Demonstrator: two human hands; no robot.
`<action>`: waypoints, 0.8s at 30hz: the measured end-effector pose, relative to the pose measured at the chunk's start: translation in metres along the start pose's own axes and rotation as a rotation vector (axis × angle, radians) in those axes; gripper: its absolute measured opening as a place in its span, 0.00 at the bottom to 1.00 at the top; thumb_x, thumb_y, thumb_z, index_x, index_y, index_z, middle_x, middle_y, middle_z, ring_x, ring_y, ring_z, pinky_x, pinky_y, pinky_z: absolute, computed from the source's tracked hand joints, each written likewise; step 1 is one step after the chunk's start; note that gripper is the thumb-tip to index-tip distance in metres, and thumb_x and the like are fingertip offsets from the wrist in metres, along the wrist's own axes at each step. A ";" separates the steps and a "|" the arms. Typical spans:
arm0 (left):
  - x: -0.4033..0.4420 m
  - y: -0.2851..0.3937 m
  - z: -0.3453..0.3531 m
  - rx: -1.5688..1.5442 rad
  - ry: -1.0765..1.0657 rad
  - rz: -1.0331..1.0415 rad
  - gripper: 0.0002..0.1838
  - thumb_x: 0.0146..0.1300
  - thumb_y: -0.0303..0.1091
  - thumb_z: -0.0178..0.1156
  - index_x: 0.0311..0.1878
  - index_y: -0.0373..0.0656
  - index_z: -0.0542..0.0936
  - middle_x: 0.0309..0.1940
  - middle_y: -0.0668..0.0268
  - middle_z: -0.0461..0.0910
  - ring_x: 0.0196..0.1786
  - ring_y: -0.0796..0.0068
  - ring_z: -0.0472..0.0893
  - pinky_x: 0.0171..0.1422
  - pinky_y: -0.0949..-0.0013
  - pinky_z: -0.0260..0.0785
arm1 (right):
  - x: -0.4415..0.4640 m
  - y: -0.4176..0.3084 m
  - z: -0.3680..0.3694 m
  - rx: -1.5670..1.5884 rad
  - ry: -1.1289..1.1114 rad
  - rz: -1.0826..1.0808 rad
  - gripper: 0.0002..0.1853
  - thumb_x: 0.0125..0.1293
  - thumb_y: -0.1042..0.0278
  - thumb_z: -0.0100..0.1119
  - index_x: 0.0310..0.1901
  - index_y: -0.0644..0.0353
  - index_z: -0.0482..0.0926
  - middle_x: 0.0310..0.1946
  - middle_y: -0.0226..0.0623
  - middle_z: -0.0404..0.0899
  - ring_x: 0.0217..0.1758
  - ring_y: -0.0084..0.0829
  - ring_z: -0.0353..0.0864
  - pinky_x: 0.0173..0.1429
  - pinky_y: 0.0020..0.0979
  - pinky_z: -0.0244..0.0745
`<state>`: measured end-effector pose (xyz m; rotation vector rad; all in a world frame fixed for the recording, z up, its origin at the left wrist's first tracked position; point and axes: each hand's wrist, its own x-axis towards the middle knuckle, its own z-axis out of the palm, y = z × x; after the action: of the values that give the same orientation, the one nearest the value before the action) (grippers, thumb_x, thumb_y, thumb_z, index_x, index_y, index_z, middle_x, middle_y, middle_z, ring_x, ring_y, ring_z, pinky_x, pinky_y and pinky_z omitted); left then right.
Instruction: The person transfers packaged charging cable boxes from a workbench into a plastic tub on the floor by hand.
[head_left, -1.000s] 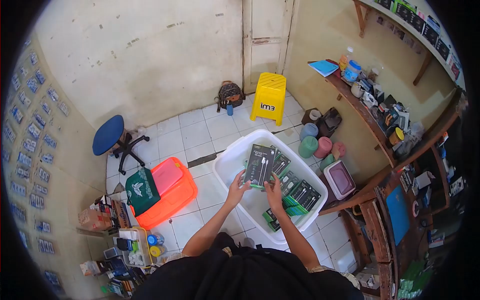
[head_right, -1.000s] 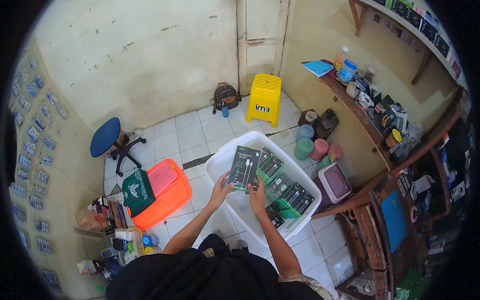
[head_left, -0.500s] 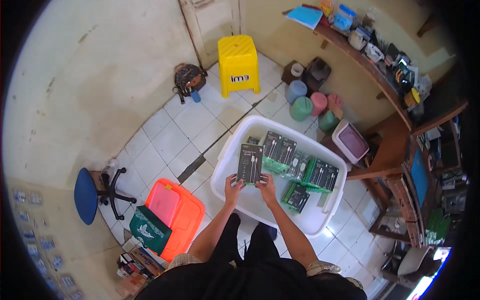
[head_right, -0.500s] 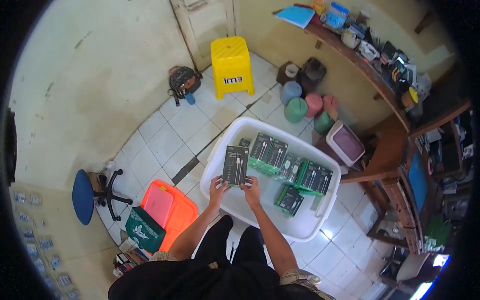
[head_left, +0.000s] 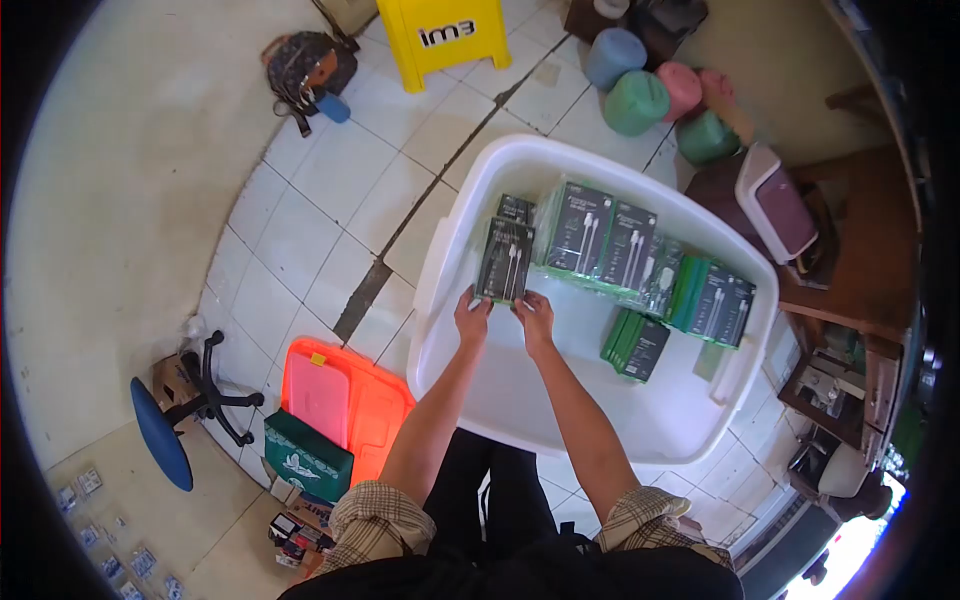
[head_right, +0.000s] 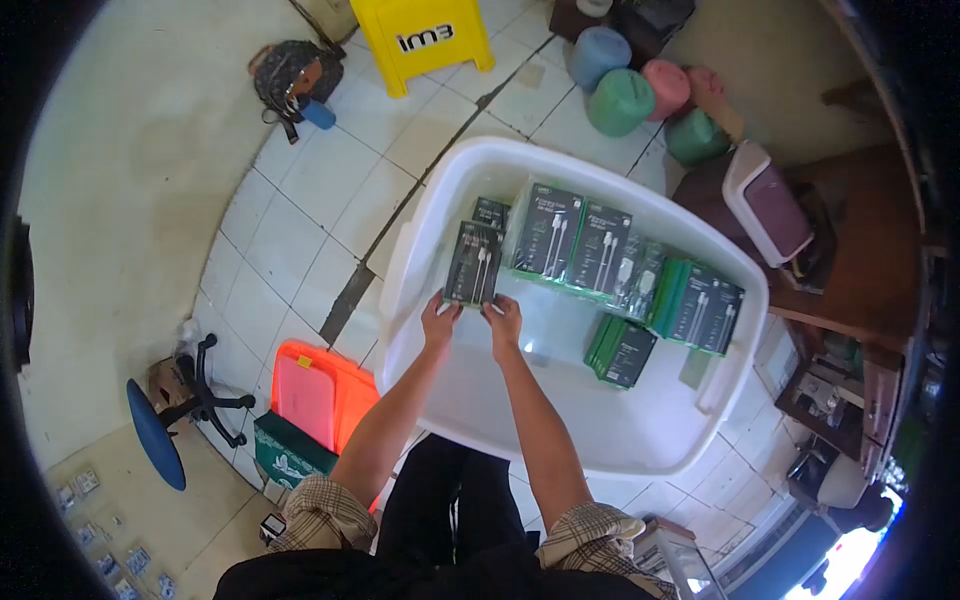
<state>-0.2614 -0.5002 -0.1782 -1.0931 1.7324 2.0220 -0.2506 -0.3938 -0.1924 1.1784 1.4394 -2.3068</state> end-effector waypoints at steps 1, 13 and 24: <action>0.017 -0.009 0.003 -0.092 -0.003 0.021 0.24 0.52 0.20 0.51 0.54 0.31 0.59 0.47 0.58 0.65 0.45 0.70 0.71 0.49 0.72 0.68 | 0.014 0.007 0.003 0.002 0.007 0.015 0.18 0.51 0.78 0.54 0.44 0.68 0.63 0.42 0.42 0.66 0.45 0.31 0.69 0.48 0.26 0.71; 0.123 -0.052 0.035 -0.092 -0.028 0.049 0.25 0.50 0.20 0.53 0.53 0.33 0.60 0.49 0.54 0.61 0.46 0.67 0.70 0.48 0.72 0.68 | 0.107 0.055 0.010 0.365 0.213 -0.038 0.16 0.49 0.85 0.51 0.41 0.66 0.67 0.36 0.35 0.69 0.38 0.27 0.71 0.48 0.26 0.70; 0.089 -0.037 0.039 -0.041 0.154 -0.022 0.41 0.43 0.31 0.63 0.58 0.40 0.48 0.52 0.50 0.55 0.53 0.61 0.63 0.54 0.66 0.59 | 0.074 0.038 -0.018 0.372 0.149 0.151 0.17 0.51 0.82 0.48 0.45 0.69 0.62 0.40 0.42 0.66 0.44 0.34 0.69 0.53 0.27 0.67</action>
<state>-0.3134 -0.4781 -0.2656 -1.3063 1.7492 2.0165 -0.2711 -0.3804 -0.2740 1.5261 0.9413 -2.4907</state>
